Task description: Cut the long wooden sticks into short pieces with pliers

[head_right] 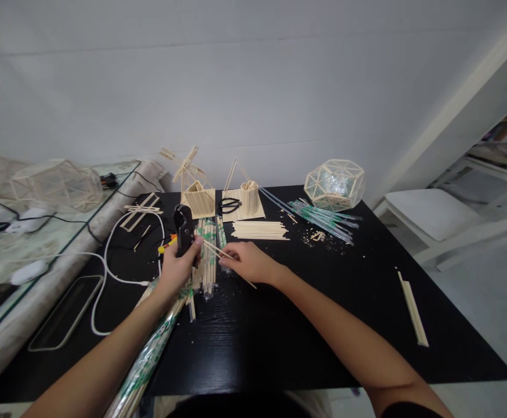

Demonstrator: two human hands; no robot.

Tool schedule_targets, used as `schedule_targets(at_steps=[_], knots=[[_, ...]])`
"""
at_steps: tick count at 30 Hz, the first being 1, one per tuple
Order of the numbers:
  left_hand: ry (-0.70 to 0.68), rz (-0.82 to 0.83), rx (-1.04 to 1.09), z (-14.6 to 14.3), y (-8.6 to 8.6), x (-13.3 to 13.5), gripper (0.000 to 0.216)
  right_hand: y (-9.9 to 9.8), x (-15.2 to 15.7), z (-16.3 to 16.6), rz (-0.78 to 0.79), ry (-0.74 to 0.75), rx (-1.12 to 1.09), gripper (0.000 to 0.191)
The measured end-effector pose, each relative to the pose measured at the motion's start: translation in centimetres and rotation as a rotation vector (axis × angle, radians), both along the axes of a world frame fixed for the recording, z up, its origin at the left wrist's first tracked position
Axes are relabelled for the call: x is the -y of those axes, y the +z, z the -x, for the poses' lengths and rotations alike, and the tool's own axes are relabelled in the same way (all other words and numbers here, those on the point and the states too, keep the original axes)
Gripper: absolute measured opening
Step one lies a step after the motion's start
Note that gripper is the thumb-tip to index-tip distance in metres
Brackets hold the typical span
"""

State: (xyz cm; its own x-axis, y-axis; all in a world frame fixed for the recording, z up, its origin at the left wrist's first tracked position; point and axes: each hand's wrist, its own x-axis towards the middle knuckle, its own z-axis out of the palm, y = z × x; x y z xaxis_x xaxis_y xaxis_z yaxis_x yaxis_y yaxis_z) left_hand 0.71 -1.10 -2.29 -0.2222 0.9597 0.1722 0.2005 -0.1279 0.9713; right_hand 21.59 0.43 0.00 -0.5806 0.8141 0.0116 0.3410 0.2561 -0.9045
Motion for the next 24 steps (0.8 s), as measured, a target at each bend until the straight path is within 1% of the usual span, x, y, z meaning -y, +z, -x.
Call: schedule_targets(at_steps=[4, 5, 7, 9, 12, 15, 18, 20, 22, 24], knots=[[-0.019, -0.038, -0.127, 0.0, -0.2, -0.1, 0.038, -0.4, -0.3, -0.2, 0.176, 0.000, -0.090, 0.009], [-0.031, -0.048, -0.168, 0.0, -0.3, -0.1, 0.037, -0.3, -0.4, -0.4, 0.202, 0.000, -0.071, 0.007], [-0.055, -0.070, -0.257, 0.1, -0.2, -0.1, 0.036, 0.3, -0.6, -1.0, 0.215, -0.007, 0.041, 0.004], [-0.070, -0.089, -0.347, 0.3, -0.1, 0.0, 0.036, 1.1, -0.8, -1.7, 0.170, -0.025, 0.231, 0.005], [-0.086, -0.082, -0.411, 0.8, 0.3, 0.2, 0.034, 2.0, -1.1, -2.8, 0.029, -0.058, 0.544, 0.008], [-0.123, -0.067, -0.423, 1.2, 0.7, 0.2, 0.030, 1.9, -1.4, -3.3, -0.069, -0.067, 0.693, 0.009], [-0.133, -0.074, -0.502, 1.0, 1.1, 0.3, 0.031, 1.4, -1.5, -3.1, -0.089, -0.064, 0.732, 0.007], [-0.131, -0.084, -0.557, 0.7, 1.3, 0.3, 0.035, 1.3, -1.4, -3.0, -0.068, -0.072, 0.744, 0.004], [-0.124, -0.096, -0.596, 0.6, 1.3, 0.3, 0.037, 1.4, -1.3, -3.0, -0.029, -0.095, 0.715, 0.006], [-0.117, -0.102, -0.613, 0.5, 1.2, 0.2, 0.039, 1.6, -1.3, -3.2, 0.013, -0.134, 0.629, 0.010]])
